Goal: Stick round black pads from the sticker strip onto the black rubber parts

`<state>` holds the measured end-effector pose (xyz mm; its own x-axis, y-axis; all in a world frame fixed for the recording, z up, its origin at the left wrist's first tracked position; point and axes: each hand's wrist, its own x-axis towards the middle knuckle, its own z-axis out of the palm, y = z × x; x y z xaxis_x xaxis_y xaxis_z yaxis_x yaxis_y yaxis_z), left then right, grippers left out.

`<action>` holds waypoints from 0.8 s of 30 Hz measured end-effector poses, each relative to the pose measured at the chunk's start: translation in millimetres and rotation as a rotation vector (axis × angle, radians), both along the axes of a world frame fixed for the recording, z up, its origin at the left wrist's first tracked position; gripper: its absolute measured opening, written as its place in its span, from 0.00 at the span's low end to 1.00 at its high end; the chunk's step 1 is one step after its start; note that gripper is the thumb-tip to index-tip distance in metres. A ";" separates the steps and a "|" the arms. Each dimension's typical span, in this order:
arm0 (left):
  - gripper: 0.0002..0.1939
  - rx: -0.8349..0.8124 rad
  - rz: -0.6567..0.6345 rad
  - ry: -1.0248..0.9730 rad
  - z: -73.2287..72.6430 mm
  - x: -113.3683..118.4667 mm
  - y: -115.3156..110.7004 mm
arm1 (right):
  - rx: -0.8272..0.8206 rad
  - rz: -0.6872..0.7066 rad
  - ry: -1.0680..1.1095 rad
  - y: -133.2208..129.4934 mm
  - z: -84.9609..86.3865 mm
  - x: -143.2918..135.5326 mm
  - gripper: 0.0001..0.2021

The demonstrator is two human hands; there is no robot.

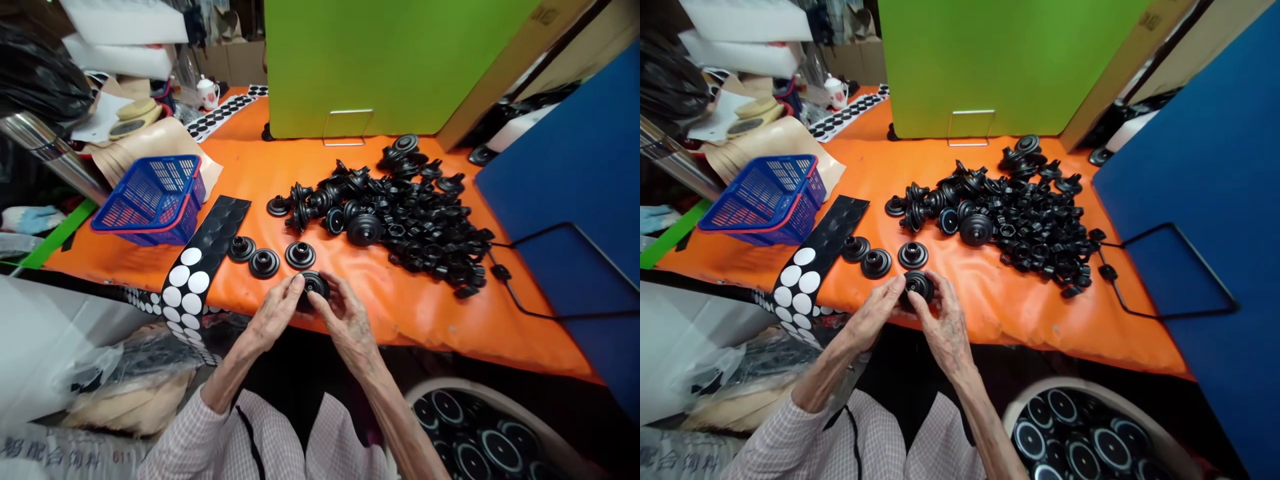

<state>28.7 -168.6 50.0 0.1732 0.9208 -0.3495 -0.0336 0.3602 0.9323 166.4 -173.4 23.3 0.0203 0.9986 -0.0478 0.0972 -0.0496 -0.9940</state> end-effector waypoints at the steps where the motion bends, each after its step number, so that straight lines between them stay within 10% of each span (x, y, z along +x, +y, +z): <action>1: 0.26 0.034 -0.004 0.159 -0.3 -2.2 2.1 | 0.005 -0.029 -0.018 5.9 -2.8 1.3 0.23; 5: 0.18 0.329 0.183 0.696 -13.4 -17.1 11.2 | -0.019 -0.118 -0.099 28.3 -10.1 5.9 0.25; 9: 0.16 0.529 0.207 0.752 -25.1 -25.3 31.2 | 0.101 -0.025 -0.303 41.9 -11.0 1.1 0.19; 17: 0.16 0.545 0.182 1.198 14.0 -13.6 103.0 | 0.323 -0.079 -0.668 107.4 12.3 -25.4 0.11; 24: 0.13 0.538 0.064 1.249 -4.7 -27.1 115.5 | 0.311 -0.089 -0.627 138.1 16.6 -36.3 0.07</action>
<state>1.6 -53.1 45.3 -0.0391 0.9861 0.1616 0.9261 -0.0250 0.3765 130.1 -35.3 39.9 0.0334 0.9574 0.2869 0.6653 0.1930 -0.7212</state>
